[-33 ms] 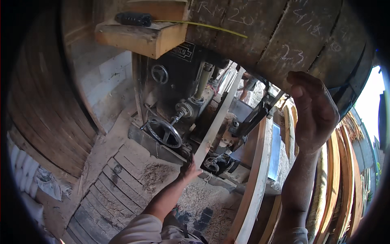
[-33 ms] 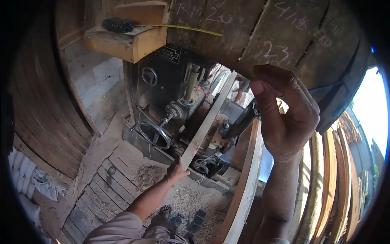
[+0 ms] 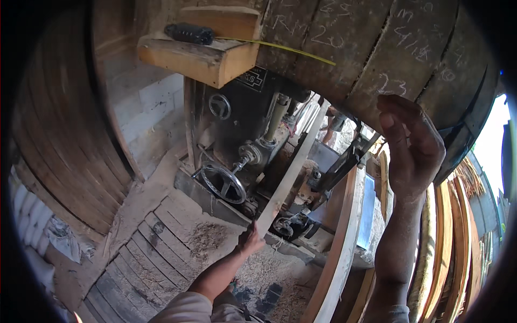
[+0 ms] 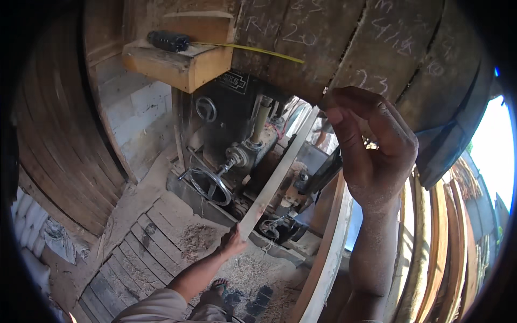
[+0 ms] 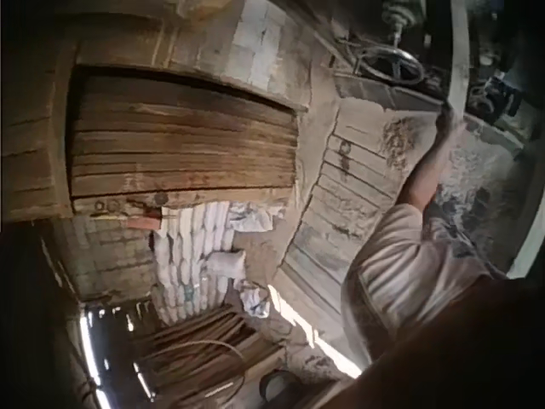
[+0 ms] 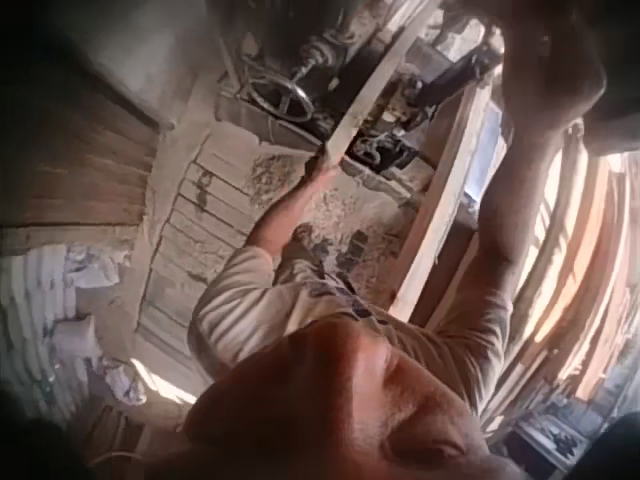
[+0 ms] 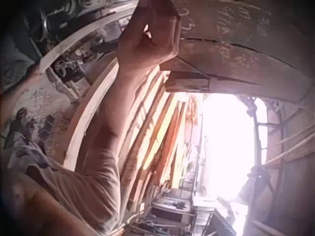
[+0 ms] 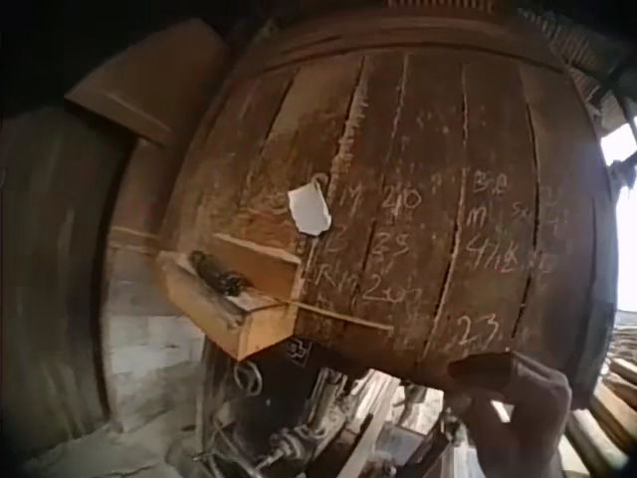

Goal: The person saws long pieces of wood using a large industrial table saw. They measure the wood with a tape measure, adjust the saw machine controls, and feed the wood through the blade by hand.

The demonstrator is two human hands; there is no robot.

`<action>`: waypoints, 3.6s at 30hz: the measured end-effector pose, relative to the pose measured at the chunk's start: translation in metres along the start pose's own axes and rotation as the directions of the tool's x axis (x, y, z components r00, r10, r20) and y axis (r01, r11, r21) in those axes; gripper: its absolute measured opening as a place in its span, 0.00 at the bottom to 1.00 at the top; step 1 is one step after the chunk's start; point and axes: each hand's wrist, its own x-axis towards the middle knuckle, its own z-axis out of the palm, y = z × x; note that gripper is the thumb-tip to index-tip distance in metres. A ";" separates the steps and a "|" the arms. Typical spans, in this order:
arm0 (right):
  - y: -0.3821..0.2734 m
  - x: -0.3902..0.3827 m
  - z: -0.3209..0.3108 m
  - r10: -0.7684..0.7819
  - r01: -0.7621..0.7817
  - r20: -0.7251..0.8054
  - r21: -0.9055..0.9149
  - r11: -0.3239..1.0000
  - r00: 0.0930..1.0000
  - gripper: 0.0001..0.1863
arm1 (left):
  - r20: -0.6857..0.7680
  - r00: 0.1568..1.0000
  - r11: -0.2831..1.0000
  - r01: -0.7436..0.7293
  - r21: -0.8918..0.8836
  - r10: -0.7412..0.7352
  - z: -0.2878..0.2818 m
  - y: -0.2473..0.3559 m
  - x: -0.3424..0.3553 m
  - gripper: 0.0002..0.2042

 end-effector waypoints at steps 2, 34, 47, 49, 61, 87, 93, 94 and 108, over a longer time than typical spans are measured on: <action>0.004 0.035 0.017 -0.081 0.081 0.014 -0.058 0.995 0.997 0.08 | -0.008 1.000 0.998 0.009 -0.060 -0.009 -0.023 -0.008 -0.067 0.42; 0.063 -0.442 0.016 0.780 -0.902 0.548 -0.430 -0.047 -0.302 0.08 | 0.008 0.926 0.421 0.179 -0.889 -0.376 -0.049 -0.039 0.005 0.22; 0.105 -0.452 0.011 0.792 -0.699 0.598 -0.617 0.361 -0.119 0.06 | -0.058 0.998 0.952 0.009 -0.304 -0.028 -0.057 -0.032 0.025 0.22; 0.106 -0.461 0.014 0.782 -0.665 0.623 -0.592 0.456 -0.018 0.05 | -0.085 0.996 0.960 -0.058 -0.273 0.036 -0.056 -0.034 0.025 0.22; 0.104 -0.473 0.013 0.779 -0.683 0.626 -0.559 0.471 0.024 0.04 | -0.113 0.989 0.957 -0.125 -0.260 0.099 -0.051 -0.030 0.025 0.21; 0.091 0.134 0.198 0.021 0.315 0.560 -0.496 0.809 0.828 0.09 | -0.162 0.962 0.968 -0.234 -0.088 0.218 -0.057 0.006 0.033 0.47; -0.028 -0.001 0.213 -0.161 0.158 0.168 0.032 0.987 0.972 0.14 | -0.145 0.975 0.887 -0.215 -0.408 0.170 -0.042 0.051 0.011 0.32; -0.029 -0.065 0.191 -0.184 0.131 0.143 0.317 0.939 0.972 0.12 | -0.064 0.988 0.813 -0.150 -0.562 0.138 -0.033 0.053 0.000 0.30; -0.170 -0.661 -0.185 0.815 -0.658 0.423 0.489 -0.573 -0.395 0.56 | 0.880 0.465 0.948 0.223 -0.229 0.103 0.124 0.052 -0.181 0.23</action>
